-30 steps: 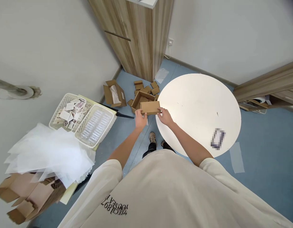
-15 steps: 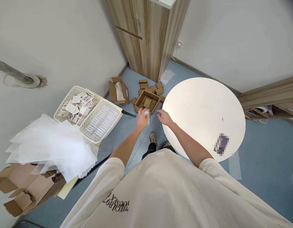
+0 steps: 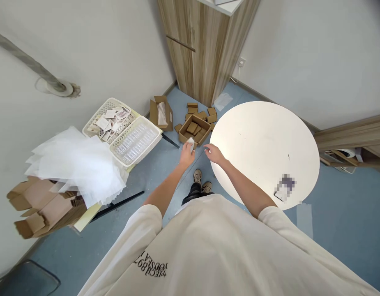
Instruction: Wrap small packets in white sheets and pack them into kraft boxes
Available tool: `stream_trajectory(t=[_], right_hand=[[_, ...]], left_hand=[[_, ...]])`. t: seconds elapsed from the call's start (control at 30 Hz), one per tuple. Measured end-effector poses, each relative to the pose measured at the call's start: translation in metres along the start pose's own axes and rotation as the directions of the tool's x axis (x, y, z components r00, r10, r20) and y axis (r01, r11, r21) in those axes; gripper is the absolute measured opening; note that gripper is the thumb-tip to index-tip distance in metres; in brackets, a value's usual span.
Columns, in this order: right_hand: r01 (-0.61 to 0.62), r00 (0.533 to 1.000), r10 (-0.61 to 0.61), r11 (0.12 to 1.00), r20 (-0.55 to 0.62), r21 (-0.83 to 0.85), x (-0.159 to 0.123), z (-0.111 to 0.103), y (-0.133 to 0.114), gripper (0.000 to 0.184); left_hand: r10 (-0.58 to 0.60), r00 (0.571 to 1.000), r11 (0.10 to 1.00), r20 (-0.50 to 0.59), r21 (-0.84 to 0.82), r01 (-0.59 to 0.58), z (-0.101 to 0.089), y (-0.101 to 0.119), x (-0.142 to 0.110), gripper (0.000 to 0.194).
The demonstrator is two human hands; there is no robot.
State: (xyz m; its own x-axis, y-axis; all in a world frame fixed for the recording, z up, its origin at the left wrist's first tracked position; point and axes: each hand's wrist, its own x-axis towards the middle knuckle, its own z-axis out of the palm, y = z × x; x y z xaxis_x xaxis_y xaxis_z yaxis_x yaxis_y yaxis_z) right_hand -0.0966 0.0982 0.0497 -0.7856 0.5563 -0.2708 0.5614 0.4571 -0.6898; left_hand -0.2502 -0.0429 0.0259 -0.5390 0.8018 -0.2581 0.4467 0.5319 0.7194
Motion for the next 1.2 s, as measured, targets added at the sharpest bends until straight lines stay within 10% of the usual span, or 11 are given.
stream_trajectory(t=[0.23,0.5,0.97,1.2], right_hand=[[0.044,0.998,-0.045,0.999,0.037,0.009,-0.015,0.013,-0.022,0.035],[0.168,0.983,-0.165,0.986,0.075,-0.022,0.012,0.026,-0.088,0.034],[0.231,0.97,-0.219,0.966,0.11,-0.117,0.131,0.119,-0.222,0.034],[0.182,0.982,-0.157,0.94,0.109,-0.288,0.163,0.137,-0.245,0.035]], left_hand=[[0.031,0.997,0.999,-0.069,-0.018,-0.033,-0.01,-0.004,-0.042,0.041],[0.06,0.979,0.998,-0.194,-0.022,-0.066,-0.07,-0.029,-0.053,0.039],[0.096,0.962,0.993,-0.255,-0.038,-0.109,-0.205,-0.135,-0.005,0.042],[0.038,0.983,0.999,-0.18,-0.001,-0.039,-0.23,-0.161,0.014,0.044]])
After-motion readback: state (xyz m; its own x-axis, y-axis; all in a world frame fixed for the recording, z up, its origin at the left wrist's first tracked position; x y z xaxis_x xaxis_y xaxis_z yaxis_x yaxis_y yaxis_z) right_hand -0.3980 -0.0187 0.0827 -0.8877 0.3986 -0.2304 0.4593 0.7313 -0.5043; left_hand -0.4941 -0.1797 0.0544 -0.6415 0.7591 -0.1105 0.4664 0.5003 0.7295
